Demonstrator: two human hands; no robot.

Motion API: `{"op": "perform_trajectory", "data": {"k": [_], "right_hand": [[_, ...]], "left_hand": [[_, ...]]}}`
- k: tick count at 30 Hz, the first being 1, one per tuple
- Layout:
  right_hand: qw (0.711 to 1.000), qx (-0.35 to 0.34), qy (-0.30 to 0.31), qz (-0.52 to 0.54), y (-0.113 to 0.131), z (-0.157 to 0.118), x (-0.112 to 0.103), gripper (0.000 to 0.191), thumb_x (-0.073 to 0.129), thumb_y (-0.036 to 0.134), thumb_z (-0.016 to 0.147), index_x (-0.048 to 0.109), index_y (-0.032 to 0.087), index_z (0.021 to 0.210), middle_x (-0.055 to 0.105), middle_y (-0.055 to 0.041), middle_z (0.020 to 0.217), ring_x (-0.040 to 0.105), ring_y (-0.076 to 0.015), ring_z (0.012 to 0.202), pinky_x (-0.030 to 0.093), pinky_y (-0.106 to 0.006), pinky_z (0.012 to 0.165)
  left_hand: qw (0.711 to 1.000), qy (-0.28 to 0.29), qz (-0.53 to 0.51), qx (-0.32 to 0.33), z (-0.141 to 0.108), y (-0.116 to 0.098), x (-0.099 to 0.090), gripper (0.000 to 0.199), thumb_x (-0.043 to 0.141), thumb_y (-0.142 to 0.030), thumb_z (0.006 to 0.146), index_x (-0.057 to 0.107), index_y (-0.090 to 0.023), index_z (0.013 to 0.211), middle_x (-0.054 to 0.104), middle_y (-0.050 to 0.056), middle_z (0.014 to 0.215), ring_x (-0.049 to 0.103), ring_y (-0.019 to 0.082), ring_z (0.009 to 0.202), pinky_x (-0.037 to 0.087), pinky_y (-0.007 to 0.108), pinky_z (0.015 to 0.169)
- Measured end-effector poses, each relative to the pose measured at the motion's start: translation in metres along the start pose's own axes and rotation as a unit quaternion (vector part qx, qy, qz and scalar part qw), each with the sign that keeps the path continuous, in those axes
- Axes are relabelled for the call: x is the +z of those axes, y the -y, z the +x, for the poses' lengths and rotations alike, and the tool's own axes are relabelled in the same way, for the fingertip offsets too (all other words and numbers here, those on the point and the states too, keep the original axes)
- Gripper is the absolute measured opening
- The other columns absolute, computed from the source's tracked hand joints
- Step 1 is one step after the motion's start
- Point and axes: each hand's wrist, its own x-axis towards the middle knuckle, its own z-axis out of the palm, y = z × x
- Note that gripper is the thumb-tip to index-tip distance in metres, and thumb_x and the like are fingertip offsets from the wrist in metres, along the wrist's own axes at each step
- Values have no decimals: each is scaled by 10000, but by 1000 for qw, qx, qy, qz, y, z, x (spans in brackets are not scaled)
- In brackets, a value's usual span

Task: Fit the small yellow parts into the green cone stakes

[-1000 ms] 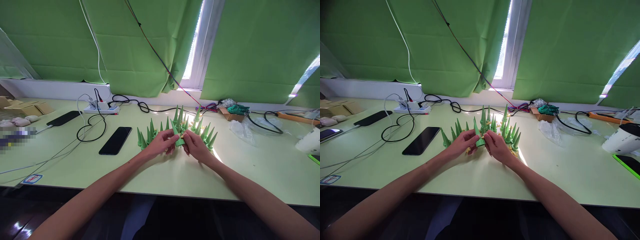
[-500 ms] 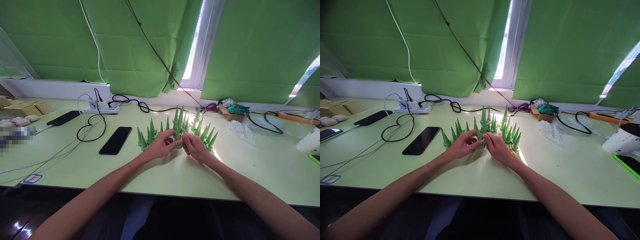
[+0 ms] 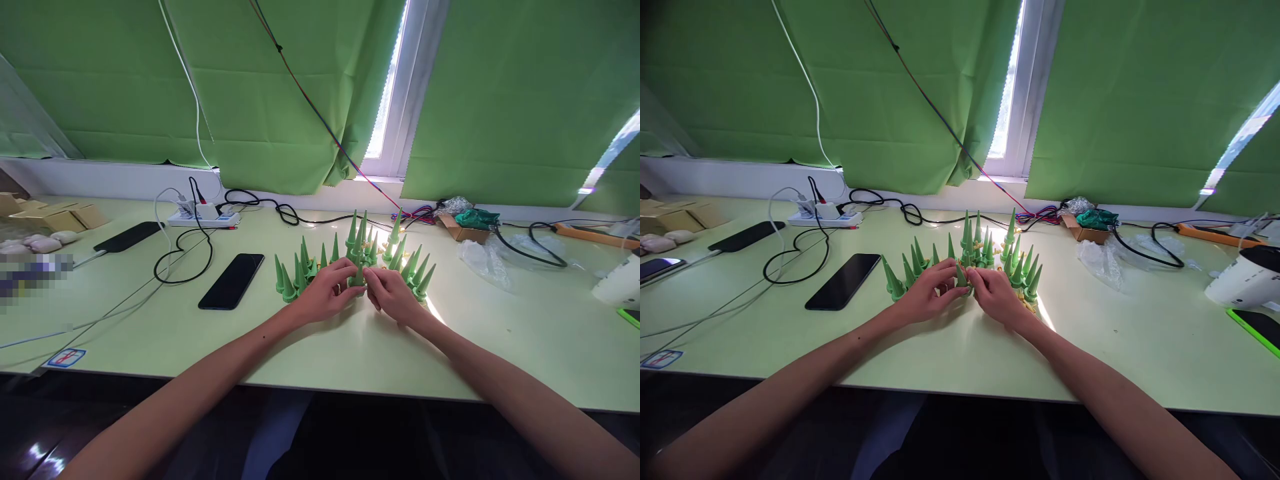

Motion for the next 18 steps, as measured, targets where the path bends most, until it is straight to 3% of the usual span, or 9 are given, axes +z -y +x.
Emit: {"op": "perform_trajectory", "data": {"k": [6,11,15,18], "right_hand": [[995,33,-24,90,-5,-1,5,496,365,540,1000,413,218,626,447,51,460,417,-94,377,354,-260,430],[993,35,-54,97,-3,0,6,459,402,554,984,415,218,671,434,56,514,412,-87,389,337,-248,397],[993,27,-92,74,-2,0,4,456,404,542,989,411,216,671,438,50,535,413,-85,419,338,-245,415],[991,19,-120,56,-2,0,2,449,400,524,997,413,214,672,445,44,553,422,-88,448,346,-245,441]], "left_hand": [[999,-30,9,-13,1,-1,2,147,578,-309,921,622,-176,969,524,39,1020,453,39,589,443,199,531],[996,-70,-11,-50,1,-2,3,209,600,-339,906,579,-202,1063,524,41,1077,492,28,577,440,188,514],[989,-103,-41,-96,2,-3,3,291,634,-402,874,509,-198,1041,557,24,1021,475,32,542,412,188,490],[986,-89,-62,-128,3,-4,2,299,569,-469,906,535,-173,897,561,-7,824,468,51,523,378,191,473]]}}
